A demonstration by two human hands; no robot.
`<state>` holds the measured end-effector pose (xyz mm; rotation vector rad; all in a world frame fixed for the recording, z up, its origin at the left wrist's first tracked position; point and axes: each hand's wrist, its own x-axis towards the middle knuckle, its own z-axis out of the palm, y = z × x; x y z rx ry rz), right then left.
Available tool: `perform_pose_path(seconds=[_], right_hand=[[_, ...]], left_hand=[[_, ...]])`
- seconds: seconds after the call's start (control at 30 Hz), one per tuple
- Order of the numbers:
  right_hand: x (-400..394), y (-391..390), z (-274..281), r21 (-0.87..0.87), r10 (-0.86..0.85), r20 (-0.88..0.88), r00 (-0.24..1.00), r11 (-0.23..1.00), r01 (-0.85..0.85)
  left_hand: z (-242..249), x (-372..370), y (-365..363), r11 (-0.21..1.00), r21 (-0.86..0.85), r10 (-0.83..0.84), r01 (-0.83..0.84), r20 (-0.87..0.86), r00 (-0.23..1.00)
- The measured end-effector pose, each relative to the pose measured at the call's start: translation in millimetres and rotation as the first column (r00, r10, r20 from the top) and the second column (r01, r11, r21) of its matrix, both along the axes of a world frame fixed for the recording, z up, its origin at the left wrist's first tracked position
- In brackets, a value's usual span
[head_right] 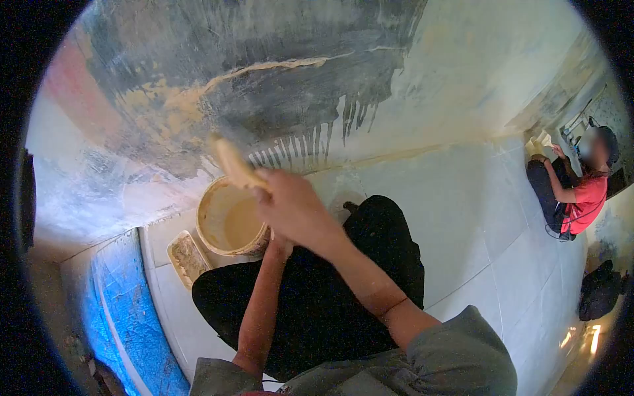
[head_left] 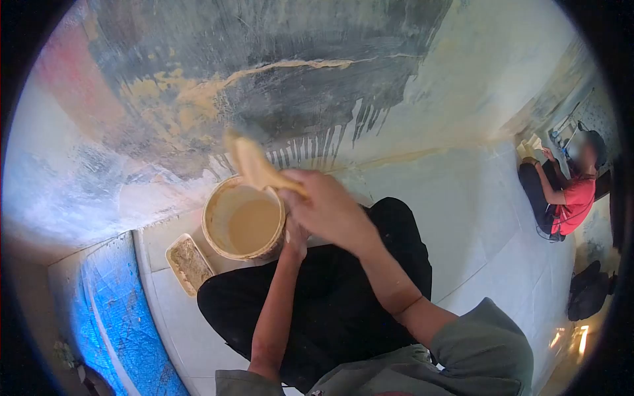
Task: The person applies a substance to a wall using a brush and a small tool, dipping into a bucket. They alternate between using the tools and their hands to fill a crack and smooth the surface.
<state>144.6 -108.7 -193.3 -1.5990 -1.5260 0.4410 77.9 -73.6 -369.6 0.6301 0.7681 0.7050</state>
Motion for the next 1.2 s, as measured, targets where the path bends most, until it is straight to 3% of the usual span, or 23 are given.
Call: perform_pose_path(seconds=[0.07,0.13,0.23,0.3,0.43,0.5,0.53,0.6,0.77,0.9,1.03,1.13,1.2], right_hand=[[23.9,-1.9,8.7,-0.169,-0.125,0.006,0.992,0.978,0.124],[58.9,-7.3,5.9,-0.128,-0.308,-0.027,0.951,0.944,0.303],[113.6,-23.2,-4.6,-0.195,-0.289,-0.057,0.956,0.942,0.273],[123.9,-34.4,3.5,-0.215,-0.507,-0.009,0.862,0.843,0.493],[128.8,-46.8,19.8,-0.200,-0.648,0.061,0.759,0.737,0.646],[129.4,-47.1,21.1,0.026,-0.780,0.091,0.619,0.623,0.782],[130.4,-43.2,19.8,0.029,-0.780,0.092,0.619,0.624,0.781],[133.4,-28.6,11.5,0.142,-0.890,0.145,0.432,0.450,0.881],[104.4,11.7,-27.3,-0.003,-0.776,0.204,0.597,0.610,0.793],[43.3,15.0,-16.7,-0.060,-0.626,0.168,0.762,0.765,0.642],[2.1,15.7,-18.9,-0.199,-0.509,0.144,0.849,0.825,0.528],[-14.9,12.6,-16.6,-0.172,-0.362,0.158,0.919,0.906,0.387],[-17.6,7.1,-6.1,-0.205,-0.182,0.008,0.983,0.962,0.180]], left_hand=[[-6.8,-3.9,5.1,0.994,-0.105,-0.043,0.041,-0.015,0.999],[-14.4,-6.9,8.5,0.993,-0.093,-0.076,0.076,-0.003,0.997],[-10.7,-4.7,9.6,0.991,-0.092,-0.094,0.095,0.015,0.995],[-10.5,-4.0,9.5,0.991,-0.108,-0.080,0.081,0.015,0.997],[-9.7,-5.3,9.1,0.993,-0.079,-0.085,0.086,0.014,0.996],[-7.7,-5.8,9.7,0.993,-0.086,-0.081,0.082,0.013,0.997],[-7.6,-6.1,9.5,0.993,-0.086,-0.085,0.086,0.011,0.996],[-7.0,-4.5,9.5,0.992,-0.086,-0.089,0.090,0.016,0.996],[-10.4,-3.7,9.5,0.992,-0.075,-0.099,0.101,0.030,0.995],[-11.8,-2.3,8.6,0.993,-0.085,-0.089,0.087,-0.028,0.996],[-9.0,4.4,1.7,0.997,-0.070,-0.048,0.045,-0.048,0.998],[-7.1,3.8,-1.5,0.999,-0.045,-0.014,0.010,-0.096,0.995],[-6.6,3.6,-3.2,0.999,-0.042,0.018,-0.022,-0.088,0.996]])
